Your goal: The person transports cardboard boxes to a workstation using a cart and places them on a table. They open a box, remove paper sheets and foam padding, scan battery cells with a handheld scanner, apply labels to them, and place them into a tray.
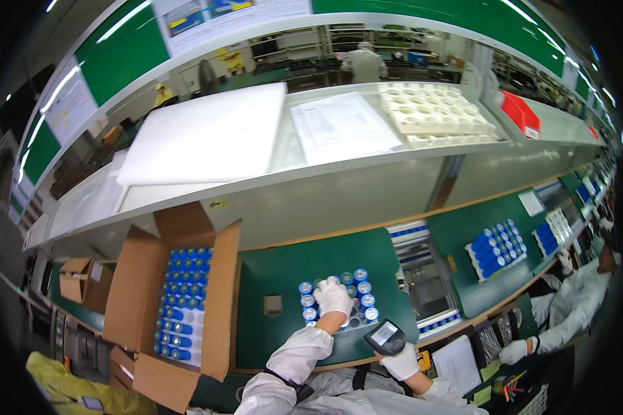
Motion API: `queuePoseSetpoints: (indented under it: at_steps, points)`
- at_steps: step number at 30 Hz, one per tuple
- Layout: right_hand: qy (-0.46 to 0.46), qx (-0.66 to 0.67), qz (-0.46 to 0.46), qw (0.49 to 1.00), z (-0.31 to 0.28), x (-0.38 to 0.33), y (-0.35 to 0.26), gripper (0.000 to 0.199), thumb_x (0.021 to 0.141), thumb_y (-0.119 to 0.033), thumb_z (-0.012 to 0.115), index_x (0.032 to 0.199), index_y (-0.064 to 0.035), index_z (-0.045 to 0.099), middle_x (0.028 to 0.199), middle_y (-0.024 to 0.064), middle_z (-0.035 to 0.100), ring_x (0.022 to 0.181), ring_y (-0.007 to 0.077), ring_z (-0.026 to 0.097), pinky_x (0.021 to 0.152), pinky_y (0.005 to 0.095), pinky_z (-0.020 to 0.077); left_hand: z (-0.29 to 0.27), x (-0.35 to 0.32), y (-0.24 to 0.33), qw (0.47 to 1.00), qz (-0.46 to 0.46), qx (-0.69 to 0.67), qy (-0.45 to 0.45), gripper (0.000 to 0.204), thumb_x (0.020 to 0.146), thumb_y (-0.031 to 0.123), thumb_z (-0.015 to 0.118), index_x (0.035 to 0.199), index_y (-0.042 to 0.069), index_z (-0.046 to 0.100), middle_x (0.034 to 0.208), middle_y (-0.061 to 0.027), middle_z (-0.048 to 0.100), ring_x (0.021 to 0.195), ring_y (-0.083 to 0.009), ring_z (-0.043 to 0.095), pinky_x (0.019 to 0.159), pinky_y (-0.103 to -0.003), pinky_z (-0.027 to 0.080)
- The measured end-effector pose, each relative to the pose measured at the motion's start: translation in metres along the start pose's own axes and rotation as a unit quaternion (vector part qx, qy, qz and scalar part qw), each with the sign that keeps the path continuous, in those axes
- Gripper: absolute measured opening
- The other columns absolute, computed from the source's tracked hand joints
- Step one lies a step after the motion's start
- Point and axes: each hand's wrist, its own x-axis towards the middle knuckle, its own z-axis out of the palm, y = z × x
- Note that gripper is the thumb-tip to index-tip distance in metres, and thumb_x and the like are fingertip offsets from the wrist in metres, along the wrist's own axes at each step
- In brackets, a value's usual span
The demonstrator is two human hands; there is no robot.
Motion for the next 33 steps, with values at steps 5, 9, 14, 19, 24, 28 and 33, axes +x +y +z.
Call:
queuePoseSetpoints:
  at_steps: [5, 9, 14, 19, 24, 28, 33]
  points:
    - [-0.004, 0.033, 0.022, 0.999, 0.01, 0.002, 0.028, 0.029, 0.073, -0.015, 0.077, 0.096, -0.0004, 0.067, 0.081, 0.0098, 0.07, 0.072, 0.0193, 0.069, 0.064, 0.0322, 0.054, -0.101, -0.051, -0.032, 0.978, 0.062, -0.147, 0.132, 0.033, 0.07, 0.035, 0.079, 0.089, 0.009, 0.071, 0.103, -0.0089, 0.061, 0.098, -0.0297, 0.058, 0.081, -0.041, 0.05]
    - [-0.058, 0.143, 0.091, 0.984, 0.028, 0.017, 0.048, 0.017, 0.079, -0.002, 0.073, 0.091, 0.0033, 0.062, 0.066, 0.0073, 0.063, 0.051, 0.0146, 0.06, 0.048, 0.0281, 0.0487, -0.188, -0.093, -0.135, 0.909, 0.036, -0.247, 0.333, 0.02, 0.078, 0.026, 0.072, 0.084, 0.007, 0.07, 0.089, -0.0112, 0.064, 0.088, -0.0298, 0.061, 0.078, -0.039, 0.05]
    - [-0.133, 0.133, 0.064, 0.98, 0.058, 0.032, 0.023, 0.018, 0.078, -0.002, 0.073, 0.09, 0.0034, 0.062, 0.065, 0.0071, 0.063, 0.051, 0.0141, 0.06, 0.048, 0.0281, 0.0489, -0.168, -0.132, -0.34, 0.92, -0.307, -0.01, 0.242, 0.032, 0.078, 0.034, 0.072, 0.102, 0.013, 0.071, 0.123, -0.0113, 0.058, 0.121, -0.0332, 0.047, 0.099, -0.042, 0.043]
    - [-0.144, 0.123, 0.019, 0.982, 0.079, 0.036, 0.013, 0.019, 0.077, -0.003, 0.072, 0.093, 0.0034, 0.064, 0.068, 0.0079, 0.065, 0.054, 0.014, 0.062, 0.05, 0.0286, 0.0501, -0.082, -0.157, -0.413, 0.907, -0.419, 0.028, 0.029, 0.062, 0.068, 0.046, 0.079, 0.124, 0.024, 0.063, 0.147, -0.009, 0.037, 0.134, -0.0345, 0.034, 0.108, -0.047, 0.034]
    - [-0.15, 0.058, -0.025, 0.987, 0.087, 0.032, -0.005, 0.024, 0.076, -0.008, 0.073, 0.096, 0.0014, 0.067, 0.074, 0.0074, 0.068, 0.059, 0.014, 0.064, 0.055, 0.0302, 0.0515, -0.075, -0.152, -0.418, 0.907, -0.412, 0.04, 0.078, 0.05, 0.067, 0.039, 0.081, 0.112, 0.02, 0.07, 0.145, -0.0046, 0.041, 0.135, -0.0307, 0.032, 0.107, -0.051, 0.031]
    - [-0.143, 0.033, -0.072, 0.986, 0.089, 0.029, -0.013, 0.025, 0.074, -0.009, 0.074, 0.096, -0.0004, 0.068, 0.076, 0.0063, 0.069, 0.063, 0.0145, 0.066, 0.06, 0.0313, 0.0522, -0.059, -0.165, -0.443, 0.902, -0.344, -0.072, 0.251, 0.046, 0.067, 0.031, 0.082, 0.105, 0.008, 0.071, 0.132, -0.0075, 0.053, 0.127, -0.0327, 0.041, 0.104, -0.043, 0.035]
    - [-0.181, 0.015, -0.029, 0.983, 0.087, 0.032, -0.022, 0.024, 0.075, -0.011, 0.073, 0.096, -0.001, 0.068, 0.08, 0.0075, 0.07, 0.069, 0.0148, 0.067, 0.063, 0.0309, 0.0529, -0.072, -0.149, -0.433, 0.476, -0.192, -0.707, 0.488, 0.038, 0.095, 0.034, 0.057, 0.118, 0.003, 0.053, 0.097, -0.0085, 0.061, 0.086, -0.0239, 0.06, 0.076, -0.039, 0.052]
